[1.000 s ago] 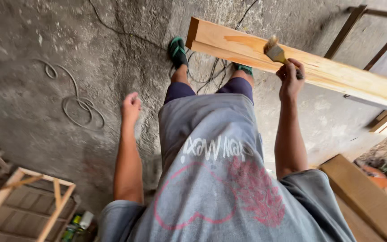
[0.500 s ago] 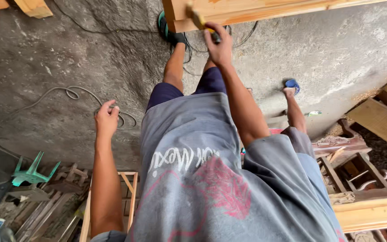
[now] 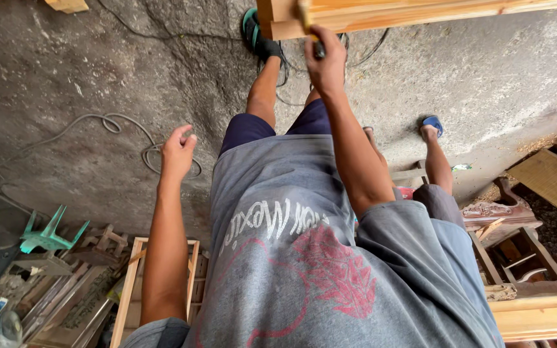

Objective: The person applies wood stain to a long plank using a brush. They repeatedly dip the brush into a can of stain and spread it along the plank's surface, flipping the plank to coat both sides. The work occurs in a workshop with other planks and tools visible.

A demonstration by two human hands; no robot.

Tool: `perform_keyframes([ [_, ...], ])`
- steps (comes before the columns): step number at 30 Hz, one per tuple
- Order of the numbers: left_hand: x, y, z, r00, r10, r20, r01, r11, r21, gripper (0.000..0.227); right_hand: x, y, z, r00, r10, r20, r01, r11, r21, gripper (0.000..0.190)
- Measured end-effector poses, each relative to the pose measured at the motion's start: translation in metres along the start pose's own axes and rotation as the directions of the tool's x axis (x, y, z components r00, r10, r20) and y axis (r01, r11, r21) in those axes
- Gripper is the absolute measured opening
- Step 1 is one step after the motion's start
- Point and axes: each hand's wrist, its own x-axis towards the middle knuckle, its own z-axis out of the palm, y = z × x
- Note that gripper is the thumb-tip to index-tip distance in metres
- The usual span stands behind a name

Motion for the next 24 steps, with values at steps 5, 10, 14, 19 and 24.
perform_keyframes([
  [5,-0.012,-0.013,-0.001,0.998,-0.055,-0.015,0.056,0.998,0.029,0.036,0.018,-0.047,0.032,0.998,0.056,0.037,-0.060,0.992,0.110,0.017],
  [10,-0.028,-0.047,0.003,0.989,-0.143,-0.030,0.144,0.989,0.023,0.035,0.033,-0.045,0.025,0.983,0.182,0.021,-0.183,0.968,0.174,0.018],
  [14,-0.027,-0.063,0.004,0.985,-0.166,-0.039,0.168,0.985,0.040,0.035,0.032,-0.037,0.043,0.989,0.148,0.005,-0.148,0.983,0.109,0.017],
  [19,-0.025,-0.058,0.003,0.982,-0.188,-0.005,0.188,0.982,-0.021,0.035,0.023,0.013,0.037,0.989,0.138,-0.044,-0.135,0.988,0.079,0.015],
  [24,-0.015,-0.045,0.000,0.992,-0.127,-0.015,0.127,0.992,0.002,0.035,0.041,0.084,-0.048,0.932,0.268,-0.245,-0.256,0.963,0.079,0.008],
])
